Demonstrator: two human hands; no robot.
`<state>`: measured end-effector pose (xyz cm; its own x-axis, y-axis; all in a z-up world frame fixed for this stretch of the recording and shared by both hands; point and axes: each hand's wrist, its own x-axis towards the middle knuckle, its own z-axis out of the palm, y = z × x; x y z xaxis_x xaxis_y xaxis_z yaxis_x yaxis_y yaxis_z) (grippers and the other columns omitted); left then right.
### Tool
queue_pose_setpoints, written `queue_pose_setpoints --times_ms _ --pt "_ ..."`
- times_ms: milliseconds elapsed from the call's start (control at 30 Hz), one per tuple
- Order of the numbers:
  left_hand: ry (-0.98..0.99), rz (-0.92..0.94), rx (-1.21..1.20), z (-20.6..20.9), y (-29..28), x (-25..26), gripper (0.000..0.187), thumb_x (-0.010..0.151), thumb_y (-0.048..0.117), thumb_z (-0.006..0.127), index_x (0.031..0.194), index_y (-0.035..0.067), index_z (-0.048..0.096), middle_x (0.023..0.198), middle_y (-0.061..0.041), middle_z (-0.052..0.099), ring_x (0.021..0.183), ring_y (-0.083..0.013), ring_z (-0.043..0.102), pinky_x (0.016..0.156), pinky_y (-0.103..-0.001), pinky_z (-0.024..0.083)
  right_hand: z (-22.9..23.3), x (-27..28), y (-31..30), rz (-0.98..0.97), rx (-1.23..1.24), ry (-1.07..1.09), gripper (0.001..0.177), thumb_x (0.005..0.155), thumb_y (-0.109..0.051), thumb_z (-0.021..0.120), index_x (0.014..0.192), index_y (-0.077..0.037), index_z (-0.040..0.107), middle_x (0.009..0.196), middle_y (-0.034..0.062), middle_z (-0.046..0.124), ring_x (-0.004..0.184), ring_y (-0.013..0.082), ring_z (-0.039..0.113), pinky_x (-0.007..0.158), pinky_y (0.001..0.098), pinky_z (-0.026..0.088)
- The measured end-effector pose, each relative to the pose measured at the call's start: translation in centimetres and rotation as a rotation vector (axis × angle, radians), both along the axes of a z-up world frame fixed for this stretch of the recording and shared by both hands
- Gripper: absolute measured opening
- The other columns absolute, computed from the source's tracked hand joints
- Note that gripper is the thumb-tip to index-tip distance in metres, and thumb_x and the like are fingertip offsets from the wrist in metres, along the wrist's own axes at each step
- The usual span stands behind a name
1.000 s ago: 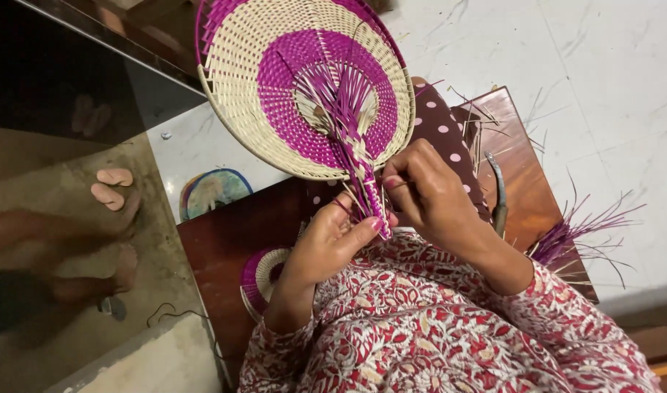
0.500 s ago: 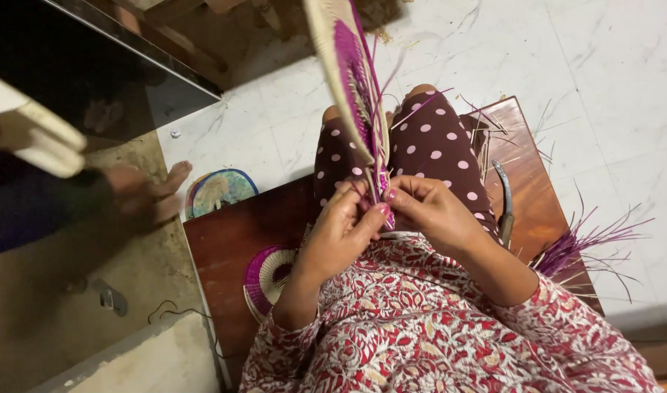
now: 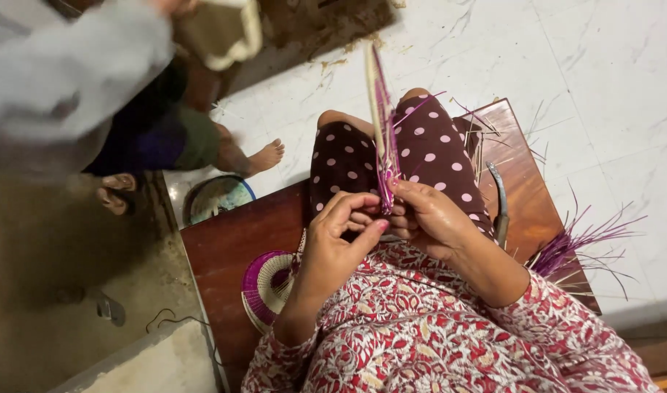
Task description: Weaving thin purple and natural fibers to create or finish the handle of a hand fan, using a small knife for adjustments.
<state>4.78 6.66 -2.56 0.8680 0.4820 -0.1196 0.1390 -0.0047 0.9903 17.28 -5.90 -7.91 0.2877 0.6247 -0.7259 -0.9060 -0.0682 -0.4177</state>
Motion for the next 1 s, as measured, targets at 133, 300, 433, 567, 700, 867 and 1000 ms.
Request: queue_pose_setpoints --times_ms 133,300,433,567,700,867,1000 --pt "-0.022 0.019 0.047 -0.5 -0.6 0.4 0.032 0.089 0.01 0.078 0.118 -0.001 0.069 0.107 -0.015 0.066 0.086 -0.0201 0.069 0.074 -0.031 0.062 0.7 -0.5 0.0 -0.007 -0.008 0.038 0.018 0.104 -0.022 0.06 0.091 -0.01 0.057 0.063 -0.0032 0.035 0.041 0.0005 0.028 0.035 0.0158 0.027" --pt "-0.059 -0.035 0.095 -0.6 -0.6 0.6 0.031 0.093 0.011 0.074 0.123 0.002 0.069 0.118 -0.013 0.057 0.094 -0.0164 0.059 0.081 -0.03 0.058 1.0 -0.9 0.2 0.01 -0.045 0.07 0.022 0.103 -0.028 0.059 0.1 -0.007 0.061 0.065 -0.0026 0.031 0.042 0.001 0.025 0.036 0.0154 0.025" --pt "-0.134 -0.028 -0.079 -1.7 -0.6 0.7 0.027 0.095 0.006 0.069 0.122 -0.002 0.067 0.126 -0.017 0.058 0.097 -0.0196 0.068 0.081 -0.033 0.062 -0.2 -1.0 0.0 0.038 -0.035 0.078 0.025 0.104 -0.032 0.058 0.101 -0.008 0.061 0.062 -0.0018 0.03 0.042 0.0022 0.023 0.036 0.0157 0.023" --pt "-0.167 -0.008 -0.148 -2.7 -0.5 0.6 0.026 0.094 0.004 0.071 0.118 -0.004 0.067 0.121 -0.019 0.06 0.097 -0.0223 0.069 0.081 -0.033 0.062 -3.0 0.1 -1.9 0.153 -0.086 -0.137 0.042 0.105 -0.041 0.057 0.093 -0.001 0.064 0.059 0.0062 0.042 0.036 0.007 0.027 0.022 0.0218 0.024" --pt "-0.179 0.003 -0.112 -3.9 -0.8 1.0 0.027 0.093 0.006 0.073 0.118 -0.004 0.067 0.119 -0.016 0.062 0.1 -0.02 0.067 0.082 -0.028 0.06 2.2 2.3 -2.2 0.262 -0.128 -1.035 0.018 0.099 -0.015 0.068 0.115 -0.006 0.073 0.071 0.0047 0.061 0.069 0.0099 0.051 0.062 0.0242 0.046" --pt "-0.183 0.008 -0.07 -4.2 -1.0 1.4 0.028 0.092 0.006 0.073 0.118 -0.001 0.064 0.12 -0.016 0.062 0.097 -0.0229 0.068 0.079 -0.03 0.061 0.3 2.8 -3.3 0.296 0.069 -1.371 0.014 0.091 -0.002 0.069 0.104 -0.006 0.074 0.092 0.0124 0.063 0.085 0.024 0.063 0.077 0.0353 0.052" --pt "-0.183 0.03 -0.017 -4.9 -0.9 1.5 0.023 0.092 0.006 0.072 0.113 0.0 0.065 0.121 -0.014 0.056 0.1 -0.0203 0.064 0.082 -0.029 0.061 -0.5 2.7 -2.6 0.321 0.139 -1.448 0.016 0.088 0.003 0.068 0.1 -0.006 0.073 0.094 0.011 0.063 0.087 0.0258 0.064 0.08 0.036 0.053"
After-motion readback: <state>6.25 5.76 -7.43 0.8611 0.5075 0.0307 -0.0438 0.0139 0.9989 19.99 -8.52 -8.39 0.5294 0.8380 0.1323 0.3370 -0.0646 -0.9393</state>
